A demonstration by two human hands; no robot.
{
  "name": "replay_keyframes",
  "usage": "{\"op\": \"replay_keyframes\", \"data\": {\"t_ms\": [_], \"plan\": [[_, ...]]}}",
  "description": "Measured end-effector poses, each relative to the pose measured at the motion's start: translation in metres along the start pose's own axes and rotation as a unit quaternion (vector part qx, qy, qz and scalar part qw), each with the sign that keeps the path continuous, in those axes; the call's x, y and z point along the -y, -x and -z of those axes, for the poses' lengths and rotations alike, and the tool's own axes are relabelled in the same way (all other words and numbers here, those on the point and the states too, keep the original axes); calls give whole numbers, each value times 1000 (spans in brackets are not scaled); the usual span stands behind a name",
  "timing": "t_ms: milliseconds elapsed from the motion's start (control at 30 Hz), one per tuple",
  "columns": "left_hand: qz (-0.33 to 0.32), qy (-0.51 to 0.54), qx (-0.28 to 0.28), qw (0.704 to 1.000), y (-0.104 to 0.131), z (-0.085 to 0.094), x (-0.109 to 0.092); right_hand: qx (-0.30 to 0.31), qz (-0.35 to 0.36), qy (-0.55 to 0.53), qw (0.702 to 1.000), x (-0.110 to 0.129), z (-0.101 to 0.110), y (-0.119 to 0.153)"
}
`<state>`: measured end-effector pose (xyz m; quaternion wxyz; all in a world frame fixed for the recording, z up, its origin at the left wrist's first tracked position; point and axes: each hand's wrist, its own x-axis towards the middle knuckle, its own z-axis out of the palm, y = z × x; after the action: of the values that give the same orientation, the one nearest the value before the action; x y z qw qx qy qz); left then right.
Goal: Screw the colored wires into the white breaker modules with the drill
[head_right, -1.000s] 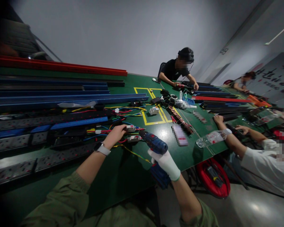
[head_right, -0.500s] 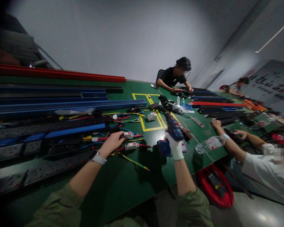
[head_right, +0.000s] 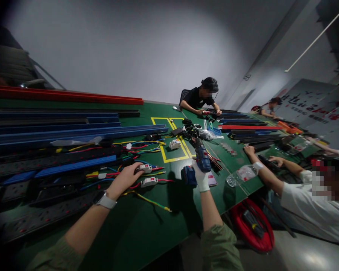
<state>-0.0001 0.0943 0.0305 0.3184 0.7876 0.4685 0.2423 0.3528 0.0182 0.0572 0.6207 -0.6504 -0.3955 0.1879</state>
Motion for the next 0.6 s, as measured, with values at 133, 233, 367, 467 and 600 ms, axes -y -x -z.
{"op": "replay_keyframes", "data": {"t_ms": [133,233,367,467,600], "plan": [[-14,2,-9,1000,1,1,-2,16,-6,22,1000,-1,4,10],[-27,9,-22,999,1,3,-4,45,19,45,998,2,12,21],[-23,1,-44,999,-1,9,-5,45,62,123,989,9,30,58],[-38,-11,-82,996,-4,18,-2,-147,136,216,956,18,36,101],[-46,-64,-142,987,-7,30,9,-132,272,215,929,35,11,128]]}}
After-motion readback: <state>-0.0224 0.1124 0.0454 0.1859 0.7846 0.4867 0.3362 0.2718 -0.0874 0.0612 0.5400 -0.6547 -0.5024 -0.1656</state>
